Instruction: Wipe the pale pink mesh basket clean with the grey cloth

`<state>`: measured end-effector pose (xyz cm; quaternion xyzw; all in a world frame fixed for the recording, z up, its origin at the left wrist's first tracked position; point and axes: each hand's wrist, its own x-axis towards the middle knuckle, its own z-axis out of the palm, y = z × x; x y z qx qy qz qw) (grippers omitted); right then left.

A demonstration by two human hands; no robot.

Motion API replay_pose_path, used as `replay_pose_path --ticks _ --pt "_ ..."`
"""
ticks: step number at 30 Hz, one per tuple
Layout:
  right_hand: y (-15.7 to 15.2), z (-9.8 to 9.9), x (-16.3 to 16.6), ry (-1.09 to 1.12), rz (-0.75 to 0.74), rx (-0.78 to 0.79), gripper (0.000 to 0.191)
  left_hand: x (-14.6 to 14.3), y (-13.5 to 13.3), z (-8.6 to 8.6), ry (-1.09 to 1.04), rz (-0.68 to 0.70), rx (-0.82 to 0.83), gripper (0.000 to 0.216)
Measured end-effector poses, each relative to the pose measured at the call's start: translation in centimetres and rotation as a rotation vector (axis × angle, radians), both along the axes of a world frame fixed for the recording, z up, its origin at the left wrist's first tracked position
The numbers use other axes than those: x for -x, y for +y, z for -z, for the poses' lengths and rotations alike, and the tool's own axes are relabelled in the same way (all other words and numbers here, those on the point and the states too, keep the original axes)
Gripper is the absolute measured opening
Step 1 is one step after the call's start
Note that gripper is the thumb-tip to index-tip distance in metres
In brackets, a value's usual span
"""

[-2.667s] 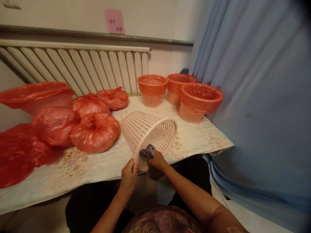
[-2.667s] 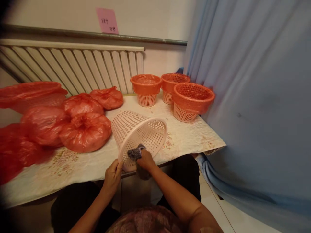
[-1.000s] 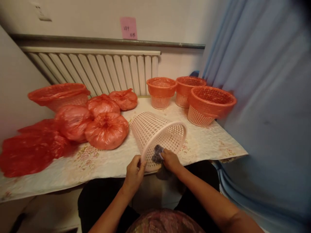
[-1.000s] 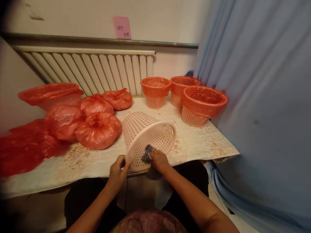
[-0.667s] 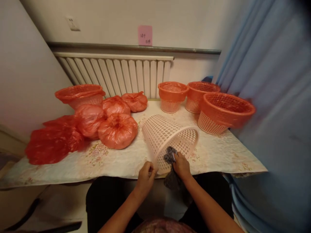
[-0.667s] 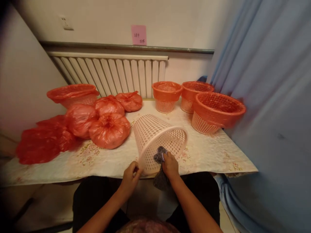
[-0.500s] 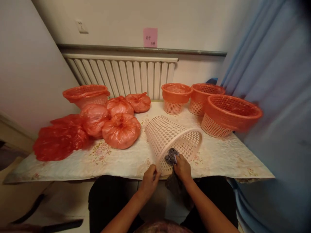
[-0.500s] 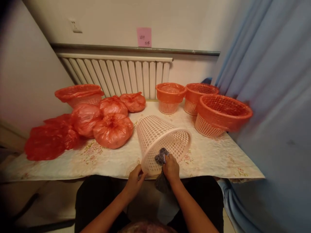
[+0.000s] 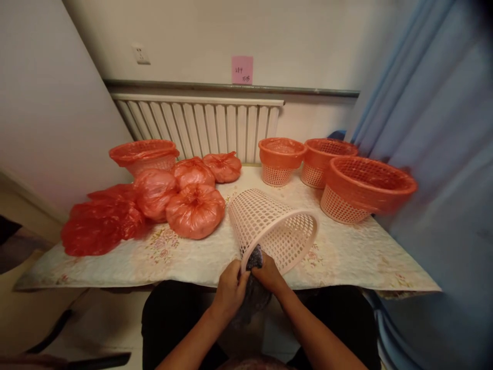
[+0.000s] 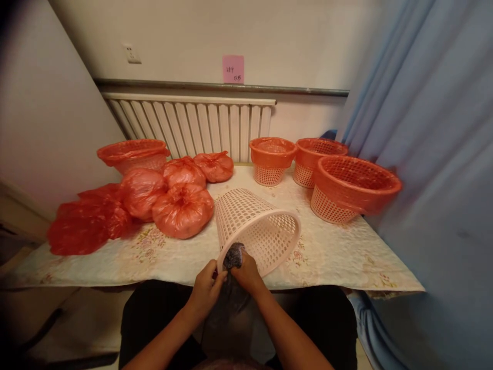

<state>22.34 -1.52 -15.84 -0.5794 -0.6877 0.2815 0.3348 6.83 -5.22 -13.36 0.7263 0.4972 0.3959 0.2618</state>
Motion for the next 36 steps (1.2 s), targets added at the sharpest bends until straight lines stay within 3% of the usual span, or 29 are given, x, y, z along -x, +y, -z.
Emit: replay_pose_path --ticks 4,9,12,17,19,22,28,36 --pt "-0.3 1.3 -2.3 -0.129 0.009 -0.031 0.038 0.2 0.1 -0.3 0.027 -0.016 -0.009 0.016" --pt "-1.0 2.1 -6.5 -0.237 0.176 -0.020 0.031 0.3 0.1 0.3 0.056 -0.015 -0.013 0.016" --pt "-2.1 0.0 -6.9 -0.201 0.295 -0.089 0.029 0.2 0.2 0.2 0.067 -0.020 -0.021 0.017" --pt "-5.9 -6.4 -4.7 0.102 0.409 -0.566 0.035 0.0 0.3 -0.2 0.059 -0.009 -0.013 0.019" --pt "-7.2 -8.5 -3.8 0.110 0.373 -0.765 0.037 0.0 0.3 -0.3 0.053 0.007 -0.011 0.019" --pt "-7.4 -10.0 -2.7 0.019 0.229 -0.979 0.041 0.1 0.4 -0.1 0.035 0.019 -0.018 0.018" --pt "-4.3 -9.9 -1.0 -0.370 -0.024 -0.903 0.040 0.4 0.6 0.8 0.038 0.063 -0.065 0.031" --pt "-2.5 -9.6 -1.6 -0.420 -0.004 -0.954 0.032 0.3 0.4 0.2 0.042 0.028 -0.066 0.019"
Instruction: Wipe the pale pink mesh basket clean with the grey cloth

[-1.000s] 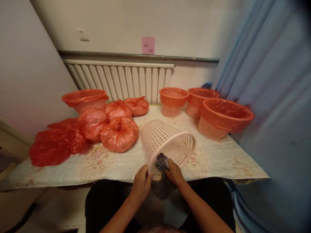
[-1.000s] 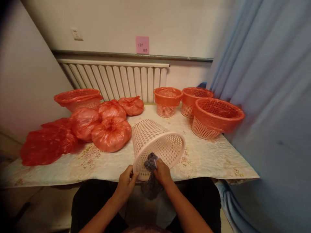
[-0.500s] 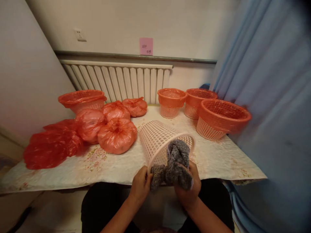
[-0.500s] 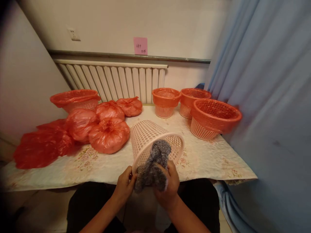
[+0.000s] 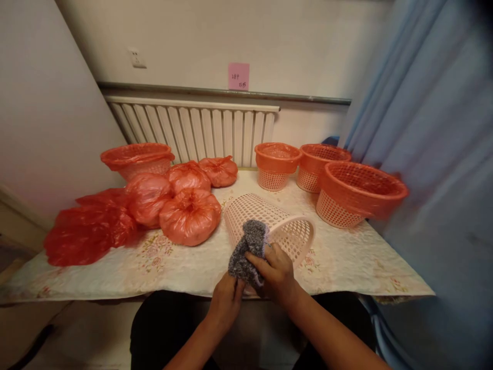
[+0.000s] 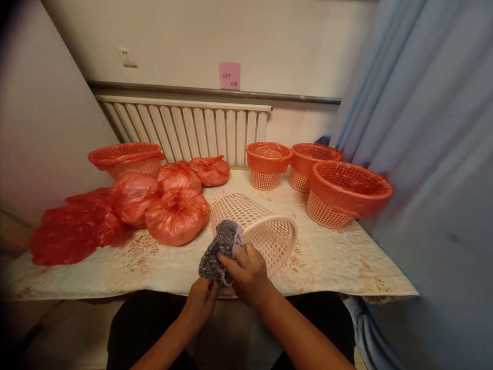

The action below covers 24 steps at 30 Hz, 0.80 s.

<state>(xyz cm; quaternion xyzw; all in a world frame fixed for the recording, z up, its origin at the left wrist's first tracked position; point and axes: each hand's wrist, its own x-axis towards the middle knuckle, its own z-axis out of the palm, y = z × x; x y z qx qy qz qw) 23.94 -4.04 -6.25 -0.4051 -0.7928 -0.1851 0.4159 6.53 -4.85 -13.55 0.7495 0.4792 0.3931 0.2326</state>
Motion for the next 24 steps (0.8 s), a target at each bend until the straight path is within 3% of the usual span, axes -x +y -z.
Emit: replay_pose_path --ticks 9,24 --pt "2.7 -3.2 -3.9 0.216 0.170 -0.022 0.029 0.4 -0.8 1.1 -0.023 -0.035 0.054 0.018" --pt "5.0 -1.0 -8.1 0.748 0.467 0.094 0.026 0.6 -0.4 1.5 -0.076 0.031 0.059 0.021"
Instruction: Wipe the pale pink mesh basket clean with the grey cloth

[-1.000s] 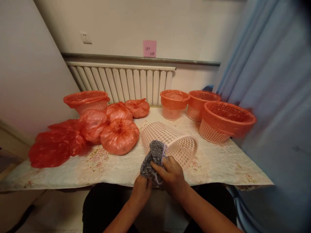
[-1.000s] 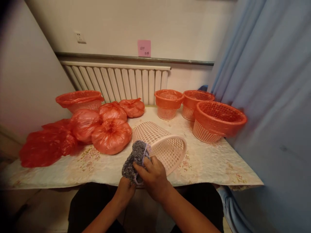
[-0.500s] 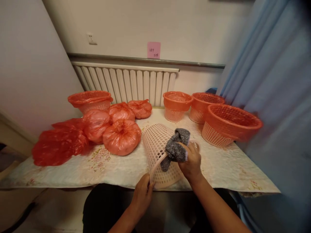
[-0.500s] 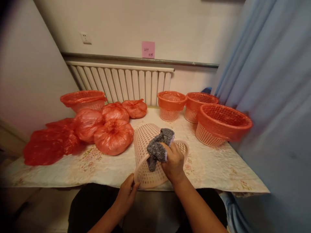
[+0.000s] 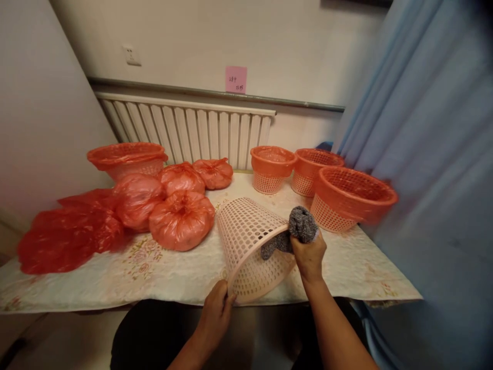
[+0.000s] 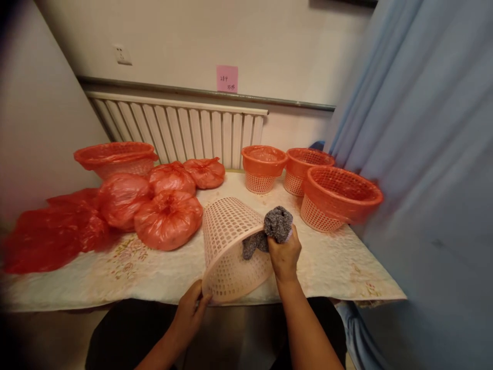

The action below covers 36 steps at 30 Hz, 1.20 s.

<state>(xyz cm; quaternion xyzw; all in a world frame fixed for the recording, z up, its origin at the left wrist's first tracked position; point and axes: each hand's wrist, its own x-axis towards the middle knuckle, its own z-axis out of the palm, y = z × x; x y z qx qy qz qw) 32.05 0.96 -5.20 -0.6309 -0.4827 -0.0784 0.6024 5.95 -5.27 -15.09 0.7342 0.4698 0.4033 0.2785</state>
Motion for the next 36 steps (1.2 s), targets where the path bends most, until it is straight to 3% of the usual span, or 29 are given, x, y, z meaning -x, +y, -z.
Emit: replay_pose_path --ticks 11,19,23,27,31,36 --pt "1.1 5.1 -3.8 0.303 0.176 0.227 0.038 0.4 -0.1 0.9 -0.009 -0.005 -0.001 0.021" --pt "0.0 10.3 -4.5 0.464 0.220 0.356 0.025 0.3 -0.2 1.5 -0.040 -0.019 0.025 0.021" --pt "-0.6 11.5 -4.0 0.535 0.241 0.401 0.024 0.8 -0.7 2.0 -0.084 -0.035 0.079 0.020" --pt "-0.6 10.2 -3.5 0.538 0.241 0.402 0.027 1.6 -0.8 1.8 -0.147 -0.049 0.183 0.018" --pt "-0.9 6.9 -2.4 0.454 0.241 0.356 0.034 2.2 -0.5 0.4 -0.124 -0.148 0.217 0.015" --pt "-2.5 2.9 -0.6 0.088 0.108 0.079 0.041 2.3 0.6 -2.5 -0.072 -0.259 0.082 0.008"
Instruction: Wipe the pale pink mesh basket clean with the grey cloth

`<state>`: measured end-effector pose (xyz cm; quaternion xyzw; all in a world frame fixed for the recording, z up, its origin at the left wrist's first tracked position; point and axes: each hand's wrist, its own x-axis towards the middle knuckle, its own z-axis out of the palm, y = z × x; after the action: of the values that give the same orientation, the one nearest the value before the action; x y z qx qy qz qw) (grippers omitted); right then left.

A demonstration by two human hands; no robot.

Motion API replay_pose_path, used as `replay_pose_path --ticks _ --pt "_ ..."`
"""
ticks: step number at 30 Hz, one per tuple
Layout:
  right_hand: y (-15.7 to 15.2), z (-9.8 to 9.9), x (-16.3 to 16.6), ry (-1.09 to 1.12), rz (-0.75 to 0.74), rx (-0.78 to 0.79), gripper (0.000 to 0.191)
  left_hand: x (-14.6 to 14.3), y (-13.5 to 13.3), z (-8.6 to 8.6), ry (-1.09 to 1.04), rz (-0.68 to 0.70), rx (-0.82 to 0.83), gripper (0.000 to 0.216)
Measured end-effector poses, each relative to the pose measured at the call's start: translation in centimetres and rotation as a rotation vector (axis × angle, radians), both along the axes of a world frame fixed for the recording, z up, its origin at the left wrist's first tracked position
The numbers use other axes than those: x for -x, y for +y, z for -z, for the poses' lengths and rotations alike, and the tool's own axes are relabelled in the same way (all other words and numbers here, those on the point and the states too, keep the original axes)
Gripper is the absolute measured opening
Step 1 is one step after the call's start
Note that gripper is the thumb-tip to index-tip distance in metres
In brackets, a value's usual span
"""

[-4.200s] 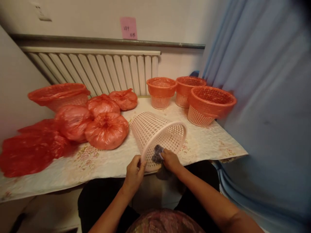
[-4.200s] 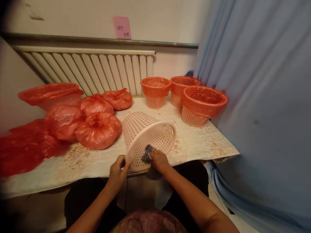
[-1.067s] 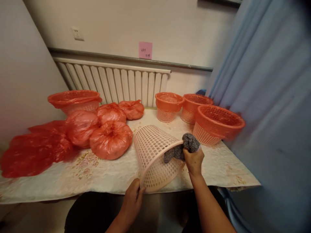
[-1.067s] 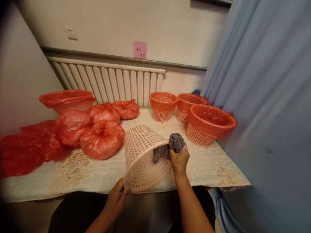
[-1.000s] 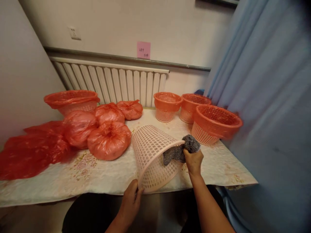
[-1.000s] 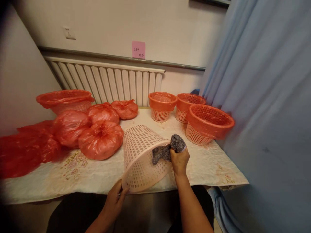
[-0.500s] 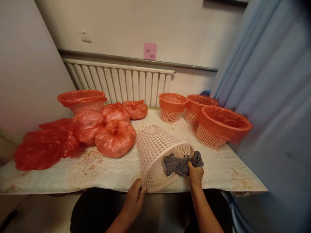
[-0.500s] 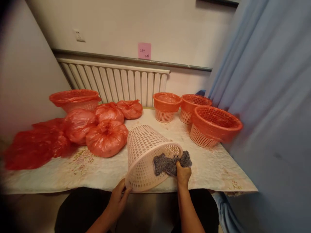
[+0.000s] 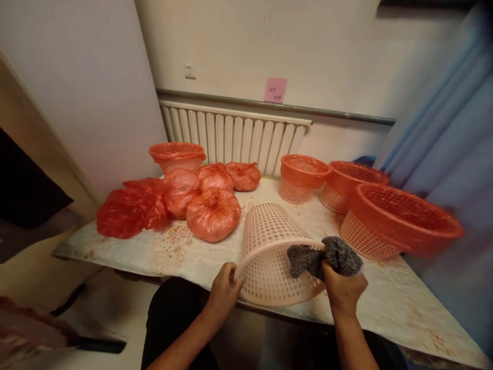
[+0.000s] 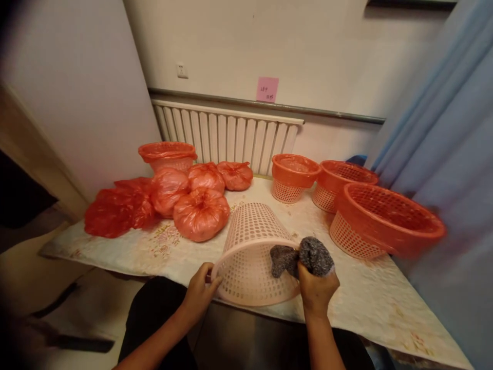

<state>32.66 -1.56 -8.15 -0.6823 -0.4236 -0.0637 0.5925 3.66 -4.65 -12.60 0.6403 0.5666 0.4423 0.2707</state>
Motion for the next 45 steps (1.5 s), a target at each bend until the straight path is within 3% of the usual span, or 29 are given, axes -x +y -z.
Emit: replay_pose_path --ticks 3,7,13,17,21,26,30,33,38,42,45 --pt "-0.7 -1.4 1.0 -0.329 -0.115 -0.118 0.039 -0.4 1.0 -1.8 0.081 0.019 -0.193 0.020" --pt "-0.7 -2.7 2.4 -0.709 -0.250 -0.219 0.021 -1.2 2.0 -4.4 0.194 0.065 -0.448 0.043" --pt "-0.2 -3.8 4.1 -0.869 -0.326 -0.281 0.018 -1.9 2.7 -7.8 0.307 0.264 -0.521 0.048" --pt "-0.6 -3.2 4.0 -0.748 -0.328 -0.194 0.020 -2.0 3.1 -8.1 0.299 0.370 -0.537 0.049" --pt "-1.2 -1.8 3.3 -0.476 -0.308 -0.066 0.031 -1.6 3.0 -7.4 0.278 0.385 -0.502 0.053" --pt "-1.7 -0.2 2.6 -0.053 -0.161 0.022 0.052 -1.2 2.7 -6.8 0.269 0.372 -0.506 0.054" --pt "-1.8 0.9 2.7 0.218 -0.059 0.100 0.048 -1.3 2.7 -6.7 0.276 0.366 -0.514 0.052" --pt "-1.9 2.6 2.1 0.276 0.037 0.174 0.039 -1.2 2.6 -6.6 0.273 0.358 -0.509 0.051" --pt "-2.4 7.3 0.8 0.402 0.191 0.373 0.030 -0.9 2.4 -6.1 0.259 0.344 -0.493 0.053" --pt "-3.2 10.1 1.0 0.500 0.133 0.394 0.029 -0.4 2.3 -5.6 0.230 0.332 -0.488 0.057" --pt "-3.3 10.4 1.0 0.446 0.037 0.302 0.023 0.1 2.2 -4.9 0.197 0.318 -0.494 0.061"
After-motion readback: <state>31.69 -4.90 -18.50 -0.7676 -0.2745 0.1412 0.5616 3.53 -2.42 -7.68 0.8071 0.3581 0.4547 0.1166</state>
